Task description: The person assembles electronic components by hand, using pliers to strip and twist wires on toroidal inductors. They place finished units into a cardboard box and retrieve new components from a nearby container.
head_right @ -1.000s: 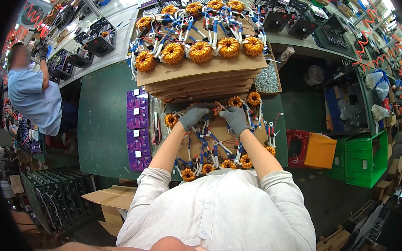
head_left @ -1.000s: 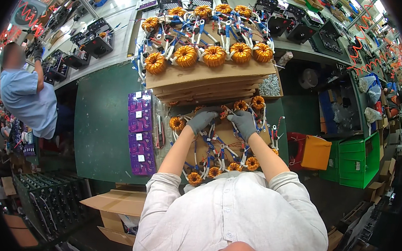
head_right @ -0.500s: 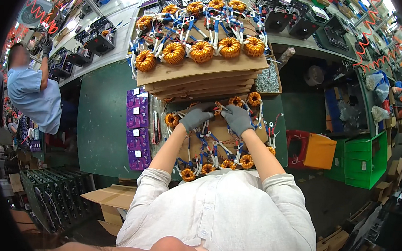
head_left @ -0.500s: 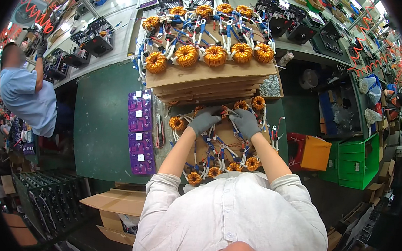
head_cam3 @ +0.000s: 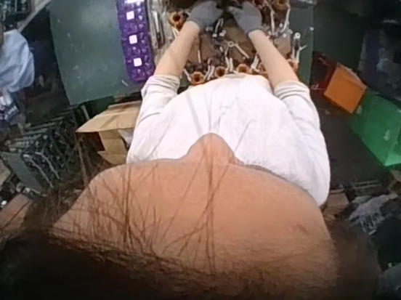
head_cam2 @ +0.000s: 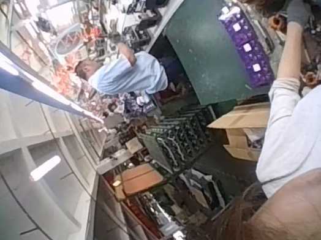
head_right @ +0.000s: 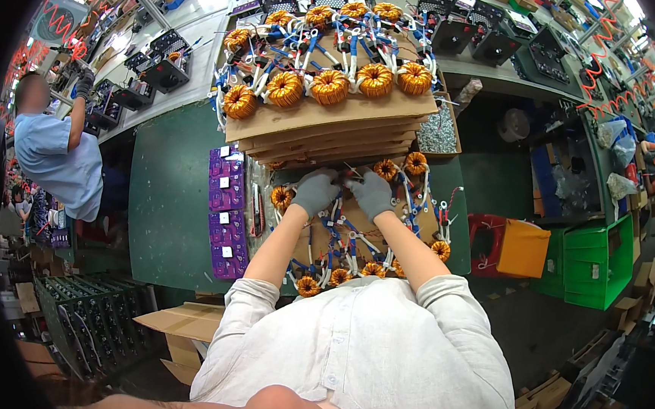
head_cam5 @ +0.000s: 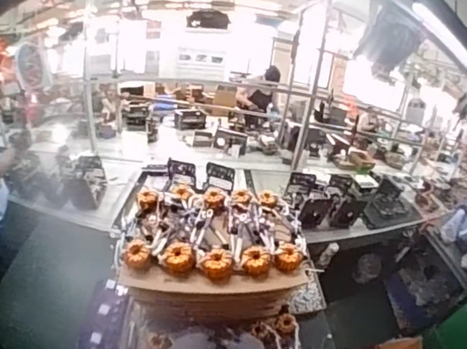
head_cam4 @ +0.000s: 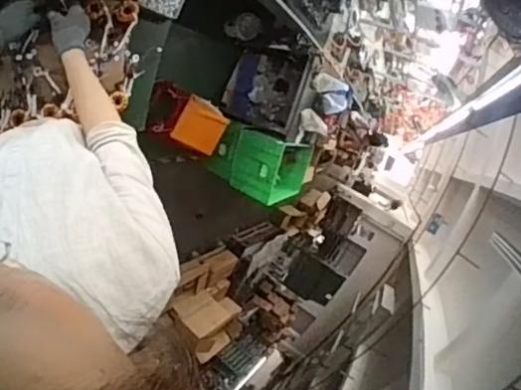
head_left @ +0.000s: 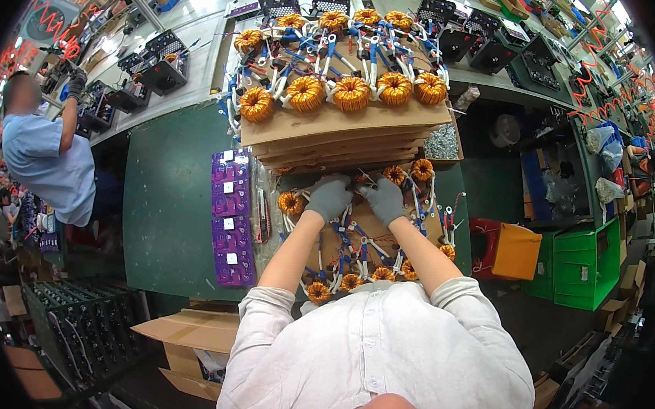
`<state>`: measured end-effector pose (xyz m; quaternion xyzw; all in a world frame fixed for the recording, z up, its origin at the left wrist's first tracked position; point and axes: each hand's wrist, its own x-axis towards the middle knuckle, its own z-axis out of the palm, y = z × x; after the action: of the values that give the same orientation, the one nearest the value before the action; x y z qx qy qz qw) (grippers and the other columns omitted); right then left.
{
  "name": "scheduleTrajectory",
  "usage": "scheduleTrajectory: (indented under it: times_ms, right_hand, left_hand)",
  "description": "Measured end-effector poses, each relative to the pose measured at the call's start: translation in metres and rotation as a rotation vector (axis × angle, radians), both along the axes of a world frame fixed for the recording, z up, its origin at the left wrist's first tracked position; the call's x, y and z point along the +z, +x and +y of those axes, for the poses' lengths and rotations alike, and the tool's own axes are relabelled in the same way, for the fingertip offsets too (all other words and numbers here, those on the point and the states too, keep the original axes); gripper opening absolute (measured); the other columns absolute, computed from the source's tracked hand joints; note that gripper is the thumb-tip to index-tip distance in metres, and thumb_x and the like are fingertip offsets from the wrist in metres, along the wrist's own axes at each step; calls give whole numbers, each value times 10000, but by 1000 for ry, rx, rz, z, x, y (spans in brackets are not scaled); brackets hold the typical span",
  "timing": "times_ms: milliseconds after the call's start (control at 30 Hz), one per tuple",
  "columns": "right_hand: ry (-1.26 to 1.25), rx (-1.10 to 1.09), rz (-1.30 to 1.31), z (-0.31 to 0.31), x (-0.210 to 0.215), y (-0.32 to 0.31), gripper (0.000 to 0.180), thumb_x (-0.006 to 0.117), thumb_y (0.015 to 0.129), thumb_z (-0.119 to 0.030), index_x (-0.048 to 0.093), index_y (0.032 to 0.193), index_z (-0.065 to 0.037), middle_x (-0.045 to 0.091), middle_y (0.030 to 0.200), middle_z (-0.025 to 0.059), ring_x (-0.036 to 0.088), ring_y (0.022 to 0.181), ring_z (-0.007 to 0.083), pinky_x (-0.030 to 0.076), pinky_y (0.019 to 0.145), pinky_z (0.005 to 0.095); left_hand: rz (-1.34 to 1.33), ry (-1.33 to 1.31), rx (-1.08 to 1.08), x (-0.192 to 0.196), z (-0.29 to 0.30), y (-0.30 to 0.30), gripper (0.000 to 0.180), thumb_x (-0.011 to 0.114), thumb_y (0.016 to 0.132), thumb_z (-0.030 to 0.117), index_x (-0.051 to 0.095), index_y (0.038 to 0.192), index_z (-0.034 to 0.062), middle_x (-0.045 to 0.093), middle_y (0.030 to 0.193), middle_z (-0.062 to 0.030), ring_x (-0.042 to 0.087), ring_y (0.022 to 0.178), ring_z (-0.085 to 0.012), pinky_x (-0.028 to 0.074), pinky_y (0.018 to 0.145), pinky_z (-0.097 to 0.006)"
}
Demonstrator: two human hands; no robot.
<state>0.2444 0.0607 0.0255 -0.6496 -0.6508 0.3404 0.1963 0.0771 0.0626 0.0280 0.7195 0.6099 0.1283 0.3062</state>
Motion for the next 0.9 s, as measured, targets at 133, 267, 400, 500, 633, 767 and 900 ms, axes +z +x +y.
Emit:
scheduleTrajectory:
  times_ms: [133, 267, 400, 500, 633, 767, 900]
  right_hand:
    - [-16, -47, 180, 6, -12, 2, 378, 638, 795, -334, 642, 1070, -74, 661, 990, 190, 621, 933, 341, 467, 811, 389]
    - [-25, -61, 544, 8, -26, 3, 364, 657, 816, -251, 624, 1090, -13, 673, 816, 85, 623, 687, 198, 475, 625, 308]
    - [-489, -291, 898, 11, -26, 15, 227, 660, 841, -217, 609, 950, -24, 498, 604, -37, 401, 451, 51, 292, 401, 219]
    - [-468, -335, 949, 3, -9, 11, 153, 659, 851, -195, 600, 765, -84, 399, 540, -71, 301, 405, 18, 188, 360, 196]
    - [-515, -397, 975, 3, -15, 13, 132, 676, 837, -164, 600, 773, -78, 410, 548, -69, 313, 414, 22, 191, 364, 202]
    - [-602, -406, 1060, 5, -17, 13, 103, 667, 841, -148, 603, 796, -81, 398, 555, -67, 294, 413, 27, 181, 368, 205]
    - [-686, -422, 1110, 9, -25, 17, 77, 661, 839, -126, 596, 820, -88, 376, 547, -69, 278, 406, 33, 177, 368, 212]
  left_hand:
    - [-465, -368, 80, 13, -17, 1, 303, 591, 802, 281, 660, 993, 57, 655, 864, -120, 618, 765, -226, 485, 716, -342]
    - [-717, -464, 206, -4, -18, -2, 271, 594, 816, 263, 662, 976, 54, 647, 833, -77, 584, 741, -161, 466, 688, -291]
    - [-849, -404, 278, -6, -18, -5, 256, 586, 821, 232, 653, 958, 26, 648, 892, -108, 603, 836, -188, 470, 764, -302]
    - [-732, -253, 182, -2, -20, -3, 267, 588, 829, 228, 655, 1000, 34, 649, 971, -114, 599, 907, -199, 462, 817, -307]
    - [-652, -276, 198, -14, -15, -1, 287, 614, 810, 219, 660, 1036, 47, 662, 1004, -120, 621, 922, -215, 468, 818, -311]
    - [-654, -341, 253, -19, -2, -1, 269, 705, 735, 206, 691, 942, 35, 671, 784, -65, 624, 737, -133, 491, 658, -255]
    - [-443, -186, 159, -18, 0, -1, 305, 715, 685, 256, 692, 894, 35, 679, 791, -113, 652, 747, -205, 500, 684, -300]
